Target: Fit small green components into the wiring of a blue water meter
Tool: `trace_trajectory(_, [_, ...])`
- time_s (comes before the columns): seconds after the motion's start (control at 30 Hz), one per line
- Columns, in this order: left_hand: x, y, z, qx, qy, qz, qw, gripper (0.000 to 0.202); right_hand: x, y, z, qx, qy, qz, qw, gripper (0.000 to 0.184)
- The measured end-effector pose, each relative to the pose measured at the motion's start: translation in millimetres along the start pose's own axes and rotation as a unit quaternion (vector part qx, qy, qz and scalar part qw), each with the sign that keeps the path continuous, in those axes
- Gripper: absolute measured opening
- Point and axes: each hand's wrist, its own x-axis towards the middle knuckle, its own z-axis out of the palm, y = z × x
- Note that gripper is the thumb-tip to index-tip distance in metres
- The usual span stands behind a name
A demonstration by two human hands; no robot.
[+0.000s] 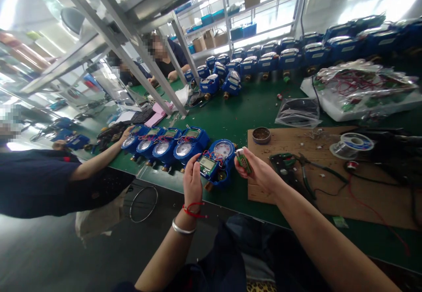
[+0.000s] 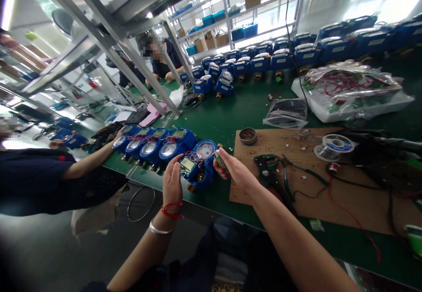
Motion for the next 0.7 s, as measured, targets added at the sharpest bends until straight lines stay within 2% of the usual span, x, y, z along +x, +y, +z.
trace_trajectory(0.17, [-10.4, -3.3, 13.2, 0.013, 0.053, 0.016, 0.998, 0.039, -1.5, -0.1, -0.3, -0.101, 0.007, 0.044, 0.994, 0.063])
trace_trajectory(0.27, [-17.0, -0.8, 18.0, 0.019, 0.054, 0.026, 0.998, 0.039, -1.4, 0.8, -2.3, -0.168, 0.009, 0.084, 0.982, 0.062])
trace_trajectory(0.47, [-18.7, 2.4, 18.8, 0.009, 0.055, 0.012, 0.998, 0.039, -0.8, -1.6, -6.5, -0.262, -0.011, 0.069, 0.962, 0.058])
trace_trajectory(0.7, [-11.2, -1.4, 17.4, 0.021, 0.063, 0.01, 0.998, 0.04, -2.0, -2.6, 1.5, -0.221, 0.013, 0.076, 0.972, 0.051])
